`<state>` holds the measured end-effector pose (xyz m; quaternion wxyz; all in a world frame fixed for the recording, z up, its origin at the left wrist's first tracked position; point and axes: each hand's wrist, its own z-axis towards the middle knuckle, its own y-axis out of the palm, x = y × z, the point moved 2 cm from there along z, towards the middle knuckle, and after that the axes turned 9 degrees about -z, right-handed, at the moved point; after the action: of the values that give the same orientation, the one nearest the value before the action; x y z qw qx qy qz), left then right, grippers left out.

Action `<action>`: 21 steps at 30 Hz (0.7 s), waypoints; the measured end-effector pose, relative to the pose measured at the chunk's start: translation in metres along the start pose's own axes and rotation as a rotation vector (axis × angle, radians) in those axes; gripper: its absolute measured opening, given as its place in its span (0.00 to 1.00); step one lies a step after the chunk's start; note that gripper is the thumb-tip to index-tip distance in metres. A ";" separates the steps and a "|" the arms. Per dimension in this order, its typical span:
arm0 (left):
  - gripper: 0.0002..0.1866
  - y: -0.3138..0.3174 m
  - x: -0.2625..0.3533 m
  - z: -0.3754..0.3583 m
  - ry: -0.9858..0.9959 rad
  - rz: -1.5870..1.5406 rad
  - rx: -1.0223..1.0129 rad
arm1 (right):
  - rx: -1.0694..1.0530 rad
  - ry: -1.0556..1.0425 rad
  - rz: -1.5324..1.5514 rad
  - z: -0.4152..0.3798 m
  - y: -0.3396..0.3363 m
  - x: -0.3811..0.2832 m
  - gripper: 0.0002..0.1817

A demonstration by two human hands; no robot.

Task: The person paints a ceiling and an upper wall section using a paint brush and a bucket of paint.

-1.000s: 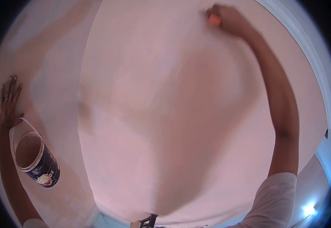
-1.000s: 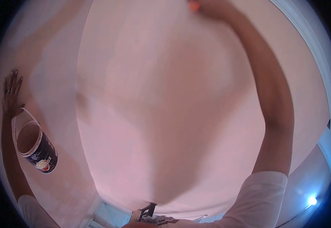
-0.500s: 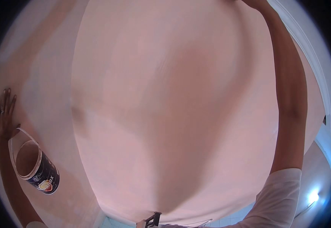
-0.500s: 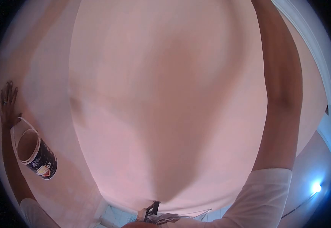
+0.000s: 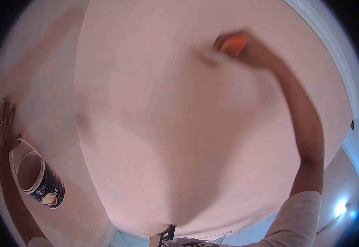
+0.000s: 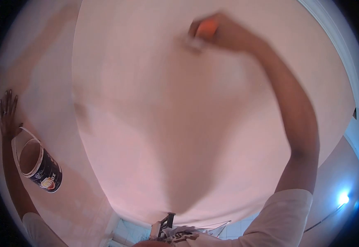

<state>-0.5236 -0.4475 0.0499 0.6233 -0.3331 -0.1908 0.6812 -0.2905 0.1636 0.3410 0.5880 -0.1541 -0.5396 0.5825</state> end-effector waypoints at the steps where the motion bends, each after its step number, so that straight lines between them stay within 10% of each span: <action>1: 0.72 0.001 -0.001 -0.001 0.007 -0.001 0.013 | 0.088 -0.032 -0.073 0.012 -0.029 0.041 0.08; 6: 0.73 0.020 -0.010 0.003 0.060 -0.068 0.083 | 0.406 0.417 -0.723 0.031 -0.157 0.038 0.11; 10: 0.70 0.018 -0.017 0.003 0.116 -0.006 0.113 | 0.346 0.302 -0.910 0.024 -0.103 0.059 0.06; 14: 0.68 0.013 -0.015 0.003 0.112 0.085 0.089 | 0.046 -0.116 -0.591 -0.044 0.056 -0.003 0.16; 19: 0.66 0.004 -0.009 0.007 0.116 0.180 0.043 | -0.495 -0.029 0.094 -0.095 0.181 -0.104 0.16; 21: 0.65 -0.001 -0.009 0.003 0.116 0.200 0.028 | -0.301 -0.006 0.206 -0.090 0.178 -0.080 0.14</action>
<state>-0.5249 -0.4559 0.0544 0.5667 -0.3805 -0.1108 0.7224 -0.2888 0.1846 0.1269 0.4940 -0.2932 -0.6036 0.5529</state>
